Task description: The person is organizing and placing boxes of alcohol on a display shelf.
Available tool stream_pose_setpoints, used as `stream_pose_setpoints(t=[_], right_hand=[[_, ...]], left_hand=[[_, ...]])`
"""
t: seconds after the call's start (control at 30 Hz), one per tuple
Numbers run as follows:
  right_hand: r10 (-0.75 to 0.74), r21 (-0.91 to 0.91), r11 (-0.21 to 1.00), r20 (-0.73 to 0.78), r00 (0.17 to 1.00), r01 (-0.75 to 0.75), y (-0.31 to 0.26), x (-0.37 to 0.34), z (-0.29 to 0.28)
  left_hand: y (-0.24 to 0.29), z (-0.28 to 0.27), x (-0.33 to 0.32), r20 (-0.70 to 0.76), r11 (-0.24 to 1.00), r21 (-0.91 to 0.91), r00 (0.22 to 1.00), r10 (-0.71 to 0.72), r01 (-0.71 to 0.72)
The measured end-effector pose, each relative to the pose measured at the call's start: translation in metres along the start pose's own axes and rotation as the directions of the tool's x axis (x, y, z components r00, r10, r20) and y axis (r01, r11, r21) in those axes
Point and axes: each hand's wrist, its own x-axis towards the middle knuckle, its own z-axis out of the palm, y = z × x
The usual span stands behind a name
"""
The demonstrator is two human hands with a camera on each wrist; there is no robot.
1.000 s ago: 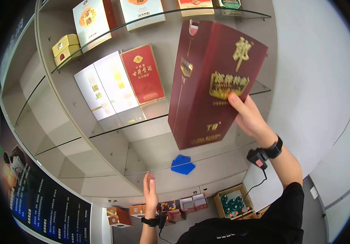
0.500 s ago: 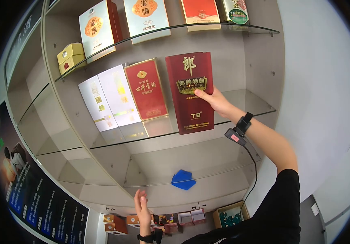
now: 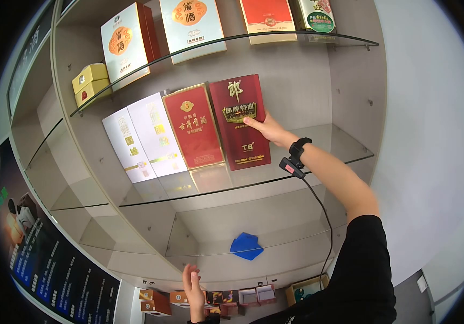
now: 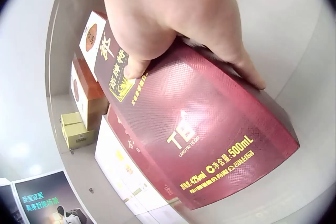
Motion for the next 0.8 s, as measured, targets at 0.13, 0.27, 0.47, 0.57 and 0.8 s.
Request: stream_pose_setpoints(t=[0.13,0.27,0.47,0.57,0.8], right_hand=[[-0.022,0.004,1.000,-0.006,1.000,0.022,0.014,0.018,-0.002],[-0.011,-0.005,1.000,-0.018,1.000,0.011,0.023,0.030,-0.002],[-0.031,-0.005,1.000,-0.046,0.998,0.031,0.040,0.042,-0.002],[-0.034,-0.004,0.999,-0.054,0.998,0.033,0.049,0.048,-0.003],[-0.058,-0.026,0.998,-0.054,0.997,0.057,0.050,0.052,-0.002]], left_hand=[[-0.001,0.006,0.003,-0.011,1.000,0.001,1.000,-0.008,0.008],[-0.007,0.007,0.005,-0.028,1.000,0.009,1.000,-0.014,0.015],[-0.016,0.009,0.003,-0.047,0.999,0.037,0.999,0.013,-0.011],[-0.019,0.009,0.003,-0.058,1.000,0.022,0.998,0.001,0.000],[-0.027,0.008,0.003,-0.062,1.000,0.024,0.998,-0.003,0.005]])
